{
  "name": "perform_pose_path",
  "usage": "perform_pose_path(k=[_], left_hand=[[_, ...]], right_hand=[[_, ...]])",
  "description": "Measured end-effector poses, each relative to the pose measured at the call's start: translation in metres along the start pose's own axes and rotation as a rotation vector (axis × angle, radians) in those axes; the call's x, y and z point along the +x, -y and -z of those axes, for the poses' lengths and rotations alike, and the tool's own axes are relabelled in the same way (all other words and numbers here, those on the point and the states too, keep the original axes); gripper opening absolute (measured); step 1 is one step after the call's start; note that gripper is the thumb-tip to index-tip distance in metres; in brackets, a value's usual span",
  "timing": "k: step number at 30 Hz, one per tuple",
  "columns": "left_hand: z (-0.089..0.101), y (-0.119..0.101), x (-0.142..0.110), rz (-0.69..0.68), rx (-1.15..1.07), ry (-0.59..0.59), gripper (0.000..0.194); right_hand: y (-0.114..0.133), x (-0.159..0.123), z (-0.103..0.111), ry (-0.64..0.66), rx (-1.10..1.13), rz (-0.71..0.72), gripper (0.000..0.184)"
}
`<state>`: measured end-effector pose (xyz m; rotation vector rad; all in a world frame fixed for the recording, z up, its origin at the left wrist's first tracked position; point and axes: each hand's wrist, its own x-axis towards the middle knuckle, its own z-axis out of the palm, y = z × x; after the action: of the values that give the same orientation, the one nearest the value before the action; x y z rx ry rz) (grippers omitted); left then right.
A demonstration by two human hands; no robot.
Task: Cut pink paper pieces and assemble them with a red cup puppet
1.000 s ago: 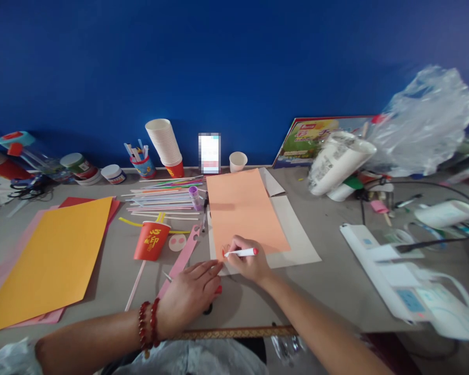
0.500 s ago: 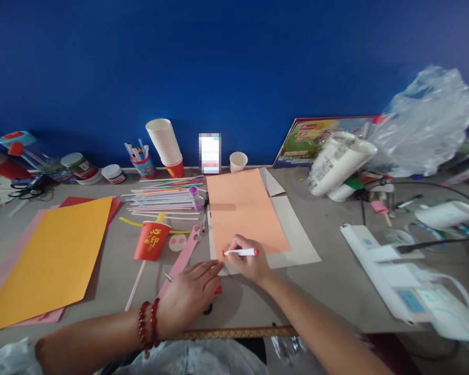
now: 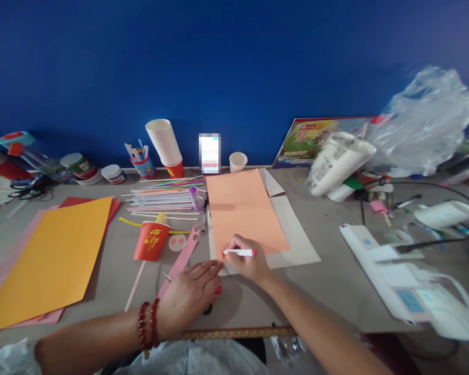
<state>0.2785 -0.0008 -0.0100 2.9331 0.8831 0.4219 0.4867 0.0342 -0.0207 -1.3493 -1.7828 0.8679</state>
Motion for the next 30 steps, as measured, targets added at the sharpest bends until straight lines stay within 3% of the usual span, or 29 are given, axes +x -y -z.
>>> perform_pose_path(k=[7,13,20,30], left_hand=[[-0.002,0.001,0.000,-0.004,-0.003,-0.009,0.015],[-0.004,0.001,-0.001,-0.013,-0.015,-0.018,0.015],[-0.006,0.000,-0.001,-0.004,-0.034,-0.041,0.011],[-0.004,-0.001,0.001,0.008,-0.062,-0.039,0.012]], right_hand=[[-0.003,-0.002,0.003,-0.146,0.169,-0.099,0.013],[0.001,-0.003,0.014,-0.048,0.129,-0.130,0.013],[-0.002,-0.009,0.008,-0.114,0.035,-0.088,0.017],[-0.004,-0.007,0.008,-0.086,-0.045,-0.034,0.017]])
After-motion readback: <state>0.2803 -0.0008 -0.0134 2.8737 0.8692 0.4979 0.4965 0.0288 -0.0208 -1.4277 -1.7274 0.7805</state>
